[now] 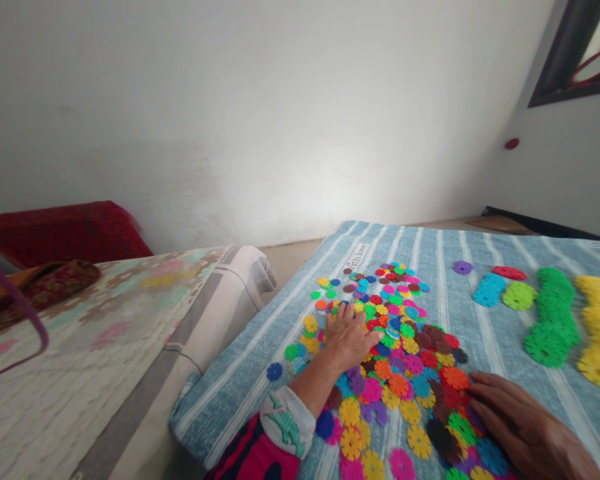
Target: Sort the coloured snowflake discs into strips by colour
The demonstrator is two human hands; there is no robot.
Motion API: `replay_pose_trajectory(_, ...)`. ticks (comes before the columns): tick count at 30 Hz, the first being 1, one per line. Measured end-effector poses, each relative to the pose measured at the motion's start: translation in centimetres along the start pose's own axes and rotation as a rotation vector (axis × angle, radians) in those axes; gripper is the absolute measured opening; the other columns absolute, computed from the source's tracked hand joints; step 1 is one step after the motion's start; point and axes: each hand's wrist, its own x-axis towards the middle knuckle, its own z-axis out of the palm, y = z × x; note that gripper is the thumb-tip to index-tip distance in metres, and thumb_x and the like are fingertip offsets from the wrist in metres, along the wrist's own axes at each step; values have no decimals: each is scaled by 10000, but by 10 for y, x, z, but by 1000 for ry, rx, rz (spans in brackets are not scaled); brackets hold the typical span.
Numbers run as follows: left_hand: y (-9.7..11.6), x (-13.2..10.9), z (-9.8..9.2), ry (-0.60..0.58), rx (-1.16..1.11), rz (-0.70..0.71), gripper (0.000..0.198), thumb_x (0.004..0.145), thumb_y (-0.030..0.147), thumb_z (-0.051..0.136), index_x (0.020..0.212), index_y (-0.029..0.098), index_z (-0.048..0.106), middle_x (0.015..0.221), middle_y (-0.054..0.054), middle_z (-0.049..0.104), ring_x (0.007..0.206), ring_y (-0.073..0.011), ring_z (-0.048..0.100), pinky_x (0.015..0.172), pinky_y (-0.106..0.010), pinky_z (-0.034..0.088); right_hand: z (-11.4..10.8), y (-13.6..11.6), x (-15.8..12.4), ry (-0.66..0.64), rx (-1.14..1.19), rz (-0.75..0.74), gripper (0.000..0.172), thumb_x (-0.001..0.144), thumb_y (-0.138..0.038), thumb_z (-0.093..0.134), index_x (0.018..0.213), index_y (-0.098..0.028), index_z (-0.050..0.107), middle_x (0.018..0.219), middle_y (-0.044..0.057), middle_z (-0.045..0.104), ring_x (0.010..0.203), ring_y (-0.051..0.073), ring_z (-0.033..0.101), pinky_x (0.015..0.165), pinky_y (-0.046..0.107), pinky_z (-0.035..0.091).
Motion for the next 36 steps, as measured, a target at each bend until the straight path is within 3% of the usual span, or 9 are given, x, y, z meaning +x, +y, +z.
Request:
replay_pose_trajectory(17,46,-39,-1,-102,-37,244,520,848,544,461,1212,174,499,1422,-160,366,1329,-350,296,1057,-570,267,-2,-2,1,7,-22,-27,375,887,-507,427,976,-277,709,1098,34,683,988,218,659,830,365,581)
replay_pose_trajectory(24,48,-38,3,-19,-62,310,300,861,468,480,928,195,582,1010,-77,601,986,-238,549,905,-382,430,-5,1,2,-9,-45,-80,352,886,-481,442,981,-279,715,1100,25,688,977,216,667,824,344,584)
replay_pose_trajectory(30,28,-8,-11,81,-42,235,251,861,405,475,942,200,595,1024,-66,618,991,-230,572,897,-353,450,-4,1,5,10,-53,-89,390,880,-511,426,949,-279,731,1064,33,704,929,225,685,776,331,600)
replay_pose_trajectory(36,4,68,-27,61,63,108,316,871,282,439,1151,179,541,1248,-104,558,1173,-248,505,1002,-367,402,-5,-1,9,51,-91,-148,353,888,-481,431,918,-296,731,1031,16,714,896,219,695,738,326,609)
